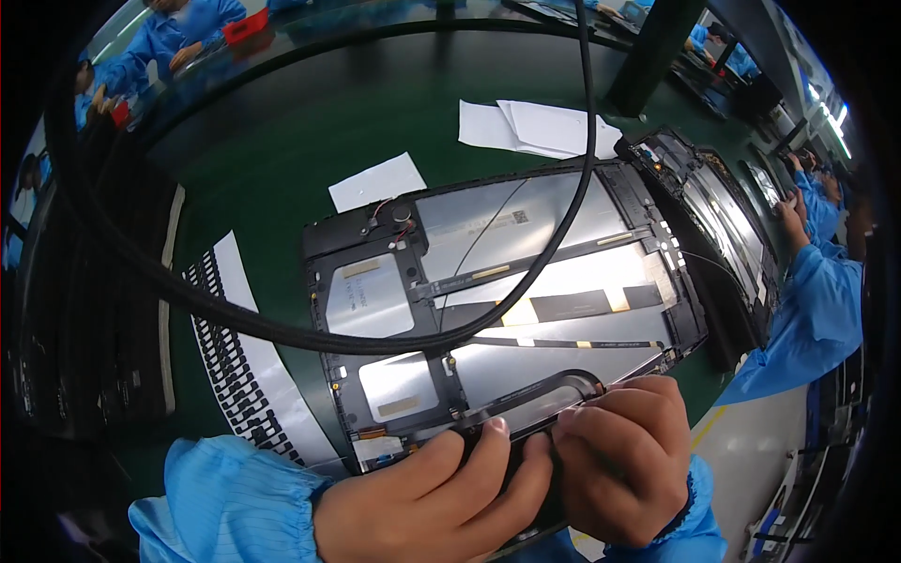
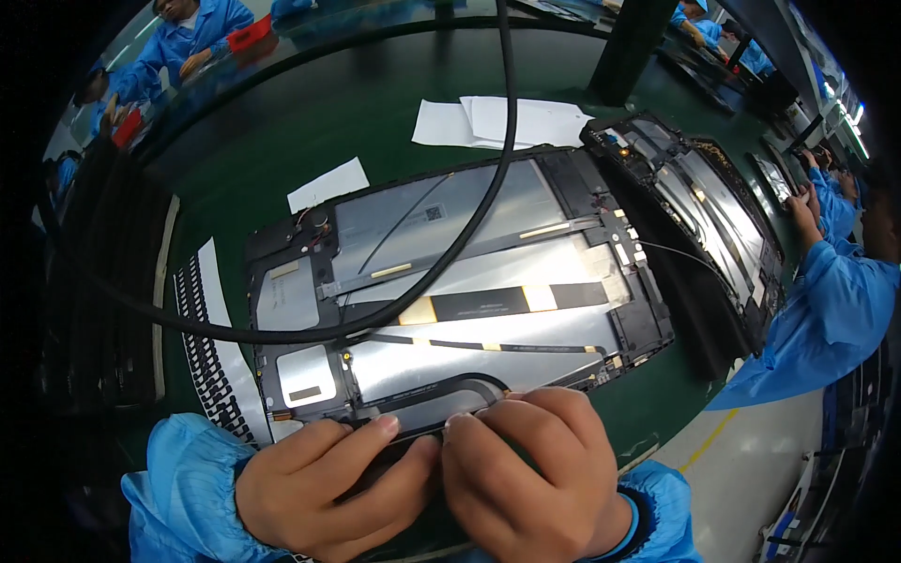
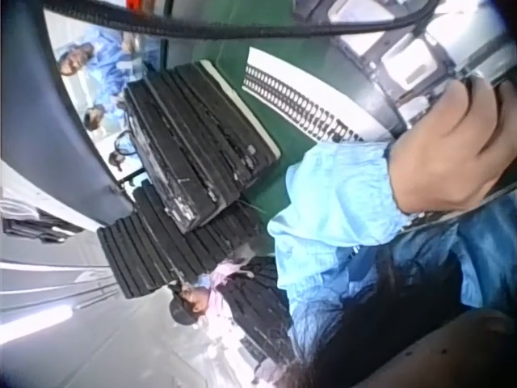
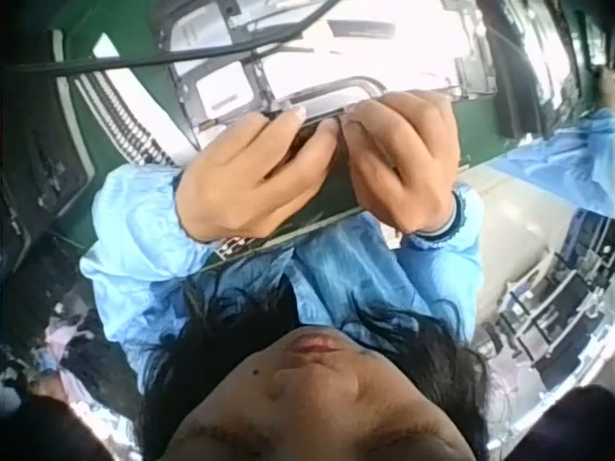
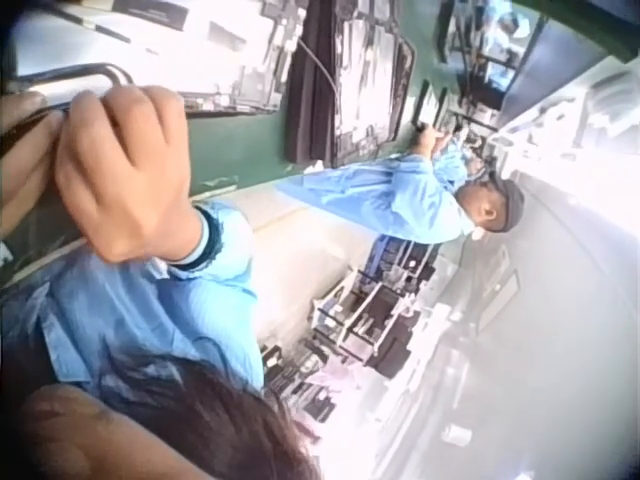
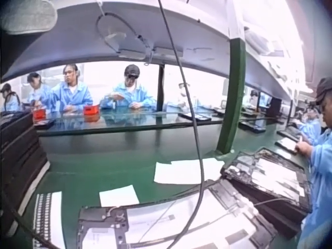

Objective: The person assembles internal components of electronic tablet devices by hand, working with tablet housings, internal cables, circuit boards, and labels.

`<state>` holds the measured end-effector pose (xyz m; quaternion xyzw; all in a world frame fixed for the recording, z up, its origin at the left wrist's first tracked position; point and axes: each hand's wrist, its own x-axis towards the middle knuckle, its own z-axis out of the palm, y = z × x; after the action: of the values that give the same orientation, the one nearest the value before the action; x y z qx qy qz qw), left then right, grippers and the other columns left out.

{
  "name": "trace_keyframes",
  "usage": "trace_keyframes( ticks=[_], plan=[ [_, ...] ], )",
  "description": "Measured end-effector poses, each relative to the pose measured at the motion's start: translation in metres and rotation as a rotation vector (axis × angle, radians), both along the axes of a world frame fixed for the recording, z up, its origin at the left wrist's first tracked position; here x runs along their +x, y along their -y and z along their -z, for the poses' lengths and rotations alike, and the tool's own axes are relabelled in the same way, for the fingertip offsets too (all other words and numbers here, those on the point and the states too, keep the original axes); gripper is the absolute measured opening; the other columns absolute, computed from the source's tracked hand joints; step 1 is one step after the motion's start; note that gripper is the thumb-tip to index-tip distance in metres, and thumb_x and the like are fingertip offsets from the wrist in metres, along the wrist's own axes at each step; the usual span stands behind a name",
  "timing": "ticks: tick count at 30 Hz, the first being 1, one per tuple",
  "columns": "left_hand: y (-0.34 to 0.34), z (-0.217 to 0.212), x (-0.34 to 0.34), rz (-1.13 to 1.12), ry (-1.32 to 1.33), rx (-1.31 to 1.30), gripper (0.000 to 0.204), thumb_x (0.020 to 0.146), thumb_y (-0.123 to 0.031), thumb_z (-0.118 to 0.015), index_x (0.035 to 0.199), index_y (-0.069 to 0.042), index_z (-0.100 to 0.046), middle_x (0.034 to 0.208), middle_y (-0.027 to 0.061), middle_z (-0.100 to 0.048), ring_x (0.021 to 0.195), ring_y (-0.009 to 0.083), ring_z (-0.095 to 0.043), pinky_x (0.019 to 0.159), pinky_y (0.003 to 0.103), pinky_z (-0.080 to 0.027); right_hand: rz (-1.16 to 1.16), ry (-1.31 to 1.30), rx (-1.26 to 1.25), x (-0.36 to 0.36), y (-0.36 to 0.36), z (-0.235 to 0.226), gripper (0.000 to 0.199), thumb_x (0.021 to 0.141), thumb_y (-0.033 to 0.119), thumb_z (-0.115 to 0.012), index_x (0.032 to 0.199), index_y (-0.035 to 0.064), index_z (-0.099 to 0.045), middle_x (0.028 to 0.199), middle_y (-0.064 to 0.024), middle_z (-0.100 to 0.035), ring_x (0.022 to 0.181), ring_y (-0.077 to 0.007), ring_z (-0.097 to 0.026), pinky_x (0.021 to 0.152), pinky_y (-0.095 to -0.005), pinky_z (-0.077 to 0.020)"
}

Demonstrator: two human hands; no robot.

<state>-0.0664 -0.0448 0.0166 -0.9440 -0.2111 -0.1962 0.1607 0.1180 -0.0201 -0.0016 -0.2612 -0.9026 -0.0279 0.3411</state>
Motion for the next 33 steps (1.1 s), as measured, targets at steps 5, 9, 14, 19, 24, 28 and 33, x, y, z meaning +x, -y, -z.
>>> trace_keyframes(
  ticks=[5, 9, 14, 19, 24, 28, 33],
  plan=[
    [0.012, 0.028, 0.005, -0.179, 0.092, -0.092, 0.014, 0.071, -0.008, -0.055, 0.082, -0.004, -0.064, 0.096, 0.0108, -0.057, 0.09, 0.0255, -0.052, 0.058, 0.027, -0.043, -0.11, 0.044, 0.022, -0.003, -0.008, -0.001, 0.03, 0.039, 0.004, -0.056, 0.068, -0.006, -0.056, 0.077, -0.0147, -0.055, 0.065, -0.0263, -0.053, 0.053, -0.0343, -0.0419],
    [0.008, 0.03, 0.001, -0.131, 0.237, -0.122, 0.017, 0.07, -0.008, -0.055, 0.084, -0.004, -0.063, 0.098, 0.0127, -0.057, 0.088, 0.0257, -0.054, 0.062, 0.03, -0.045, -0.041, -0.001, 0.124, -0.002, -0.007, 0.002, 0.031, 0.044, 0.001, -0.056, 0.073, -0.0084, -0.056, 0.076, -0.0162, -0.054, 0.064, -0.0259, -0.051, 0.052, -0.0341, -0.0403],
    [0.058, 0.023, -0.044, -0.078, 0.281, -0.131, 0.023, 0.067, -0.009, -0.062, 0.089, -0.005, -0.063, 0.1, 0.0131, -0.057, 0.093, 0.0258, -0.055, 0.065, 0.03, -0.045, -0.006, -0.097, -0.138, -0.002, 0.048, 0.003, 0.025, 0.055, -0.006, -0.061, 0.079, -0.0038, -0.056, 0.084, -0.0159, -0.054, 0.074, -0.0273, -0.052, 0.059, -0.0323, -0.042],
    [0.086, 0.046, -0.054, -0.284, 0.266, -0.601, 0.037, 0.062, -0.018, -0.068, 0.096, -0.006, -0.062, 0.101, 0.0135, -0.056, 0.092, 0.0297, -0.053, 0.074, 0.04, -0.042, -0.077, -0.09, -0.344, -0.033, 0.099, 0.029, 0.017, 0.055, -0.001, -0.062, 0.072, 0.0006, -0.059, 0.072, -0.0094, -0.051, 0.061, -0.021, -0.049, 0.052, -0.0316, -0.0377],
    [0.095, 0.043, -0.053, -0.328, 0.23, -0.556, 0.038, 0.063, -0.018, -0.067, 0.099, -0.006, -0.06, 0.103, 0.0113, -0.055, 0.093, 0.0279, -0.052, 0.076, 0.038, -0.041, -0.053, -0.028, -0.289, -0.041, 0.105, 0.036, 0.017, 0.056, 0.0, -0.062, 0.073, 0.0001, -0.057, 0.072, -0.0105, -0.05, 0.059, -0.0219, -0.047, 0.051, -0.0316, -0.0369],
    [0.095, 0.044, -0.055, -0.33, 0.2, -0.518, 0.039, 0.062, -0.018, -0.067, 0.099, -0.007, -0.06, 0.102, 0.0107, -0.055, 0.093, 0.0278, -0.052, 0.076, 0.038, -0.041, -0.141, -0.005, -0.407, -0.043, 0.103, 0.037, 0.02, 0.056, 0.0, -0.062, 0.075, -0.0002, -0.055, 0.071, -0.0107, -0.05, 0.059, -0.0227, -0.047, 0.051, -0.0321, -0.037],
    [0.094, 0.04, -0.053, -0.336, 0.173, -0.509, 0.04, 0.062, -0.019, -0.067, 0.099, -0.008, -0.059, 0.102, 0.0098, -0.055, 0.094, 0.028, -0.052, 0.074, 0.037, -0.042, -0.24, -0.23, -0.501, -0.035, 0.104, 0.037, 0.023, 0.067, 0.012, -0.062, 0.085, -0.0008, -0.055, 0.076, -0.011, -0.048, 0.067, -0.0281, -0.047, 0.061, -0.0378, -0.0386]
  ],
)
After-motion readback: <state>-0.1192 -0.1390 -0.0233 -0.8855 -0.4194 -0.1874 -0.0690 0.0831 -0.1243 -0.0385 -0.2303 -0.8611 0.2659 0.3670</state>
